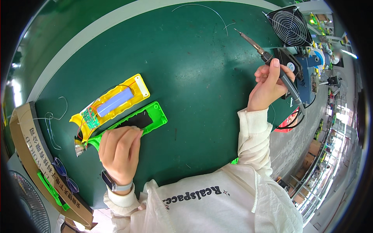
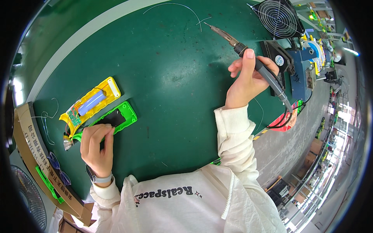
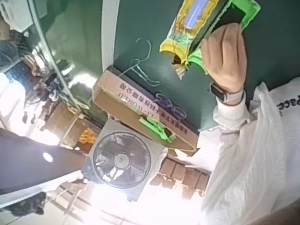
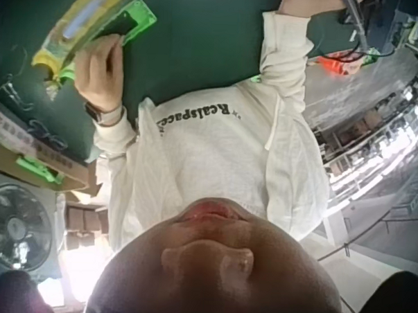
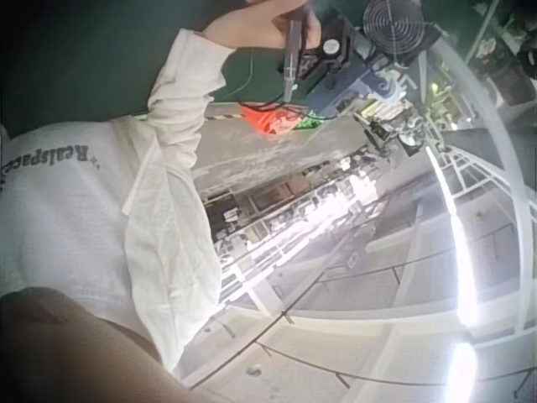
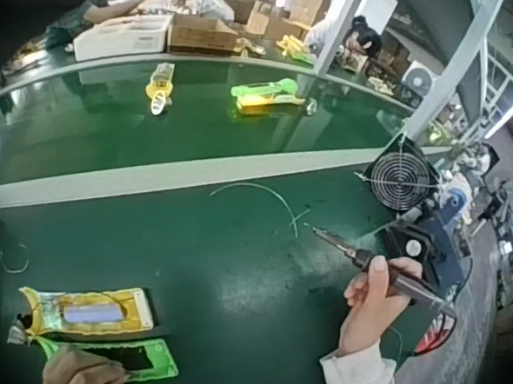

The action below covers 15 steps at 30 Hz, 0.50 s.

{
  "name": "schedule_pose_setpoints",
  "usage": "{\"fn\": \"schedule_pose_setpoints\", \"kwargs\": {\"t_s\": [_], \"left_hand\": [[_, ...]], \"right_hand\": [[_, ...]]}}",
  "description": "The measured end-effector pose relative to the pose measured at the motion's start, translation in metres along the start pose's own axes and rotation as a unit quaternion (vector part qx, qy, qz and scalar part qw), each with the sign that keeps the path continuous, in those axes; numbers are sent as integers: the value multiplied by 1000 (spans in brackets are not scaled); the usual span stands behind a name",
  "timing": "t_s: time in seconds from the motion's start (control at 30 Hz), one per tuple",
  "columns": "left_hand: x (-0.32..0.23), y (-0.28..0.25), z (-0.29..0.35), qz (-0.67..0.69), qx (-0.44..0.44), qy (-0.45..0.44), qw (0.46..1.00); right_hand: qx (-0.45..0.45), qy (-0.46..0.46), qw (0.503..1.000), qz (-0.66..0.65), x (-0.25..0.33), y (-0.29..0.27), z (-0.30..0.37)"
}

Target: The recorder uses a soldering iron to connect wires and components inside yellow and green plastic flashlight housings on a factory assembly line.

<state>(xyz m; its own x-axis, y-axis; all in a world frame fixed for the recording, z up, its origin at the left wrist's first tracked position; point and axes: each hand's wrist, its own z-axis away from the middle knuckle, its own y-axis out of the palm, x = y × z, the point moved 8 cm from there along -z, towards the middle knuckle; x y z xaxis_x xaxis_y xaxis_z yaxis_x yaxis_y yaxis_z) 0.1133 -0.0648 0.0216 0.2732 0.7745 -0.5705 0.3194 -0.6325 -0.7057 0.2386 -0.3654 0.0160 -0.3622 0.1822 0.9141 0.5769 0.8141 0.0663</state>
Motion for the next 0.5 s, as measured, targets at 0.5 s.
{"fn": "schedule_pose_setpoints", "kwargs": {"t_s": [0.5], "left_hand": [[4, 4, 0, -10, 20, -55, 998]], "right_hand": [[72, -64, 995, 18, -5, 19, -10]]}}
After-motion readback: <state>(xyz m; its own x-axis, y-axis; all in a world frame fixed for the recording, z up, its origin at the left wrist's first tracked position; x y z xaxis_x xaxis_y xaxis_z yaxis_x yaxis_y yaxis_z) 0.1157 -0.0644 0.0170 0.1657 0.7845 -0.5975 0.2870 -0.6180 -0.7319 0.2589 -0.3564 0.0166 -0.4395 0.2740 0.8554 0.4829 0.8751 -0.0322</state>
